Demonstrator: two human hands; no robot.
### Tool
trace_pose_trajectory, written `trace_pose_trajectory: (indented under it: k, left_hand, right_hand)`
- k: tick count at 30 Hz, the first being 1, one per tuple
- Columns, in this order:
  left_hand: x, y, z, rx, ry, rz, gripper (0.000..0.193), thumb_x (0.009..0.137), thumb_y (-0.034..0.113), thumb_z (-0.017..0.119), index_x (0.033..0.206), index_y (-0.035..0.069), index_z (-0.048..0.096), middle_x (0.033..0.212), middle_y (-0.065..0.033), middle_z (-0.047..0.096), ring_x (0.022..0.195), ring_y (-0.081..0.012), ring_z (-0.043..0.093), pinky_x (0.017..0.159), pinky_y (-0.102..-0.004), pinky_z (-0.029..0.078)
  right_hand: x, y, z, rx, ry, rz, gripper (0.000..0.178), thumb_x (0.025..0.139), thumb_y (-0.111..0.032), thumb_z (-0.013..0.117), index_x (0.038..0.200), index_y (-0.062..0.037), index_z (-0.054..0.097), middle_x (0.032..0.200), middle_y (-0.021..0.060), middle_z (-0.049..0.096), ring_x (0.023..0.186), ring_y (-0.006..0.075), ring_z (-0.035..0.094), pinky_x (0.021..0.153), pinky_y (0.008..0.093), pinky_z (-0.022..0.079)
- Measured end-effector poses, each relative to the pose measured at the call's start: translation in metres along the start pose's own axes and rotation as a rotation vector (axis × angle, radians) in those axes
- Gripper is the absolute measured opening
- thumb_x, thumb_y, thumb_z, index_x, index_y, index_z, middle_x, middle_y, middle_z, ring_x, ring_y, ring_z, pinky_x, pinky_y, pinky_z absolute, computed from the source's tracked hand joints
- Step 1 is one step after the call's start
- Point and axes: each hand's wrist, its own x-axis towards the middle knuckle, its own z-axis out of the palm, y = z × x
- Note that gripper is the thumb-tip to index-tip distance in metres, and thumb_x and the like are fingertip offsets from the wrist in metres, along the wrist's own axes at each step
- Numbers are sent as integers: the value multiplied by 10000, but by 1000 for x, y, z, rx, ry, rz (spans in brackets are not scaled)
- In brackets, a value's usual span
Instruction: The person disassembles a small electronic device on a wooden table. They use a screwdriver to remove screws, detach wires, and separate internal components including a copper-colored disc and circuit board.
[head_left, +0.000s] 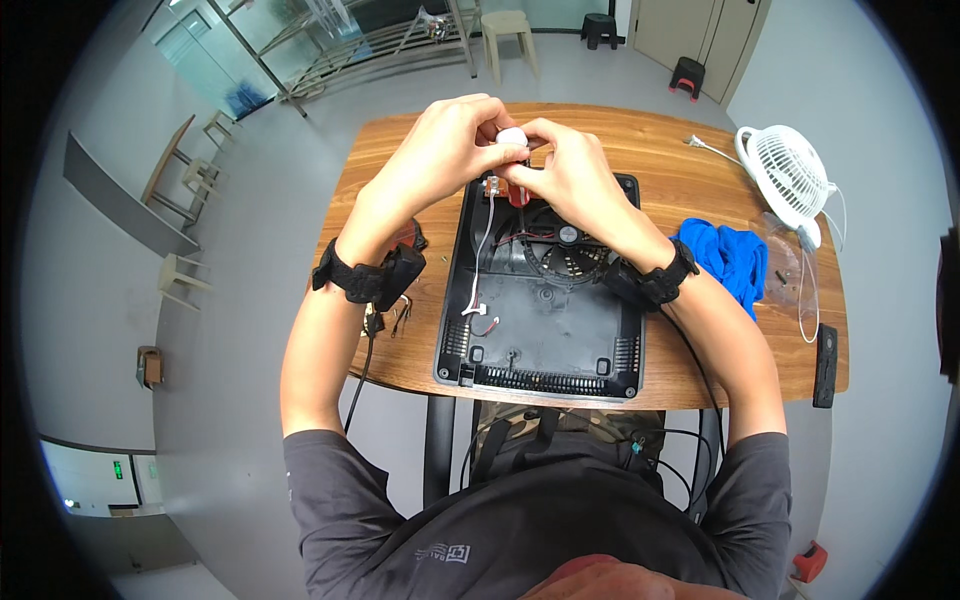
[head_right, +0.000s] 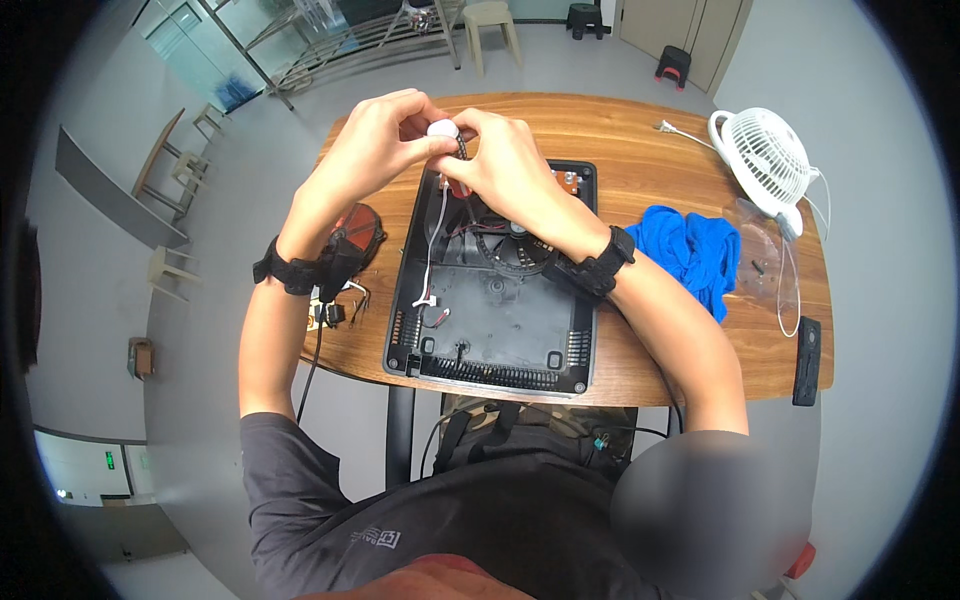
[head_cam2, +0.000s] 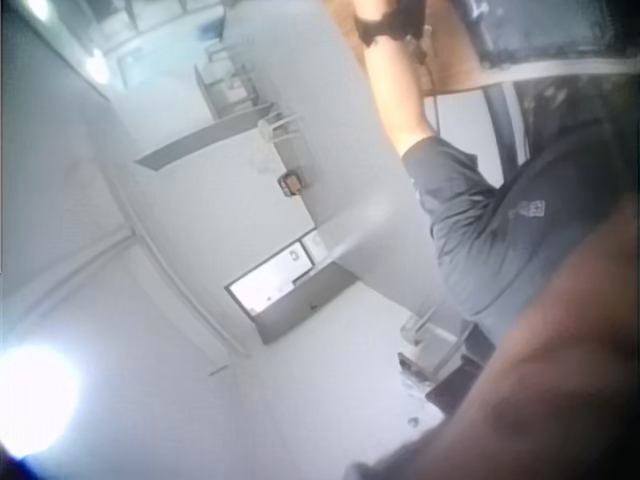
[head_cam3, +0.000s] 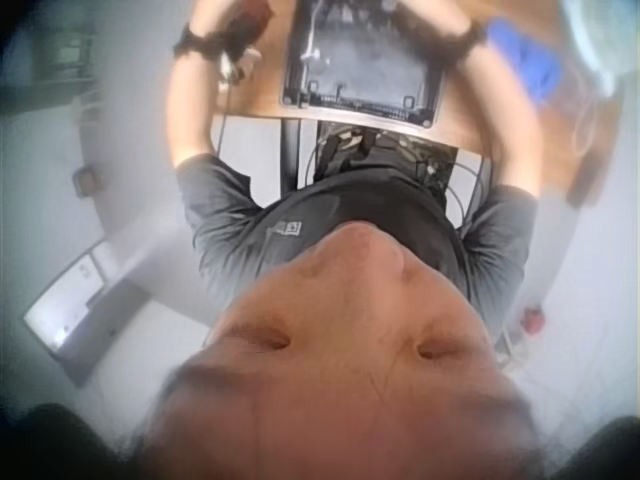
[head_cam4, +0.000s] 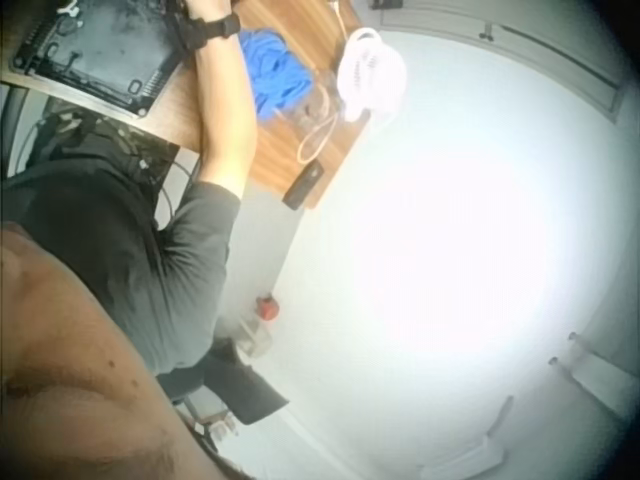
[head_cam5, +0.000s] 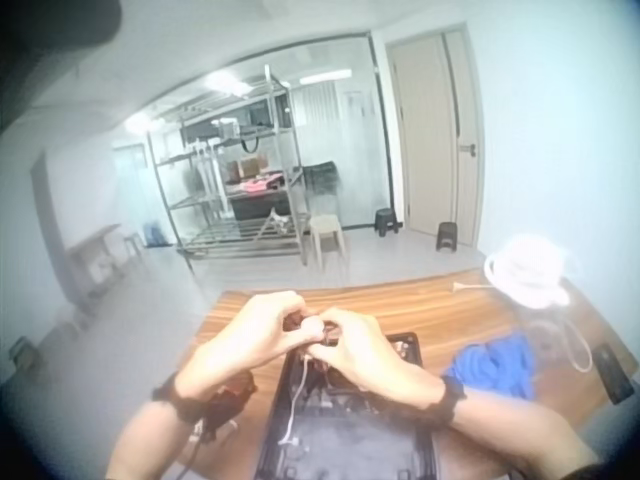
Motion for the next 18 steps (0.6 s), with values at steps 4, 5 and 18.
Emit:
trace_pose_trajectory:
  k: [4,5,18]
  left_hand:
    - [2,0,8,75,49,8,294,835,226,844,880,-5,668,744,-88,707,655,-149,664,615,-306,523]
    - [2,-1,10,110,63,13,316,827,245,852,861,-2,658,735,-90,698,643,-152,650,603,-313,514]
    - [1,2,11,138,77,-66,344,851,268,829,935,-5,638,759,-103,678,681,-187,648,631,-331,520]
  right_hand:
    - [-3,11,4,23,-33,-44,334,807,-179,756,1057,34,692,767,184,724,727,304,738,708,409,566]
    - [-2,19,9,-42,14,-100,327,785,-175,729,1041,26,693,741,183,713,731,348,724,713,432,562]
    - [9,10,9,-125,96,-133,332,775,-152,791,1037,40,721,931,242,678,924,413,679,823,474,537]
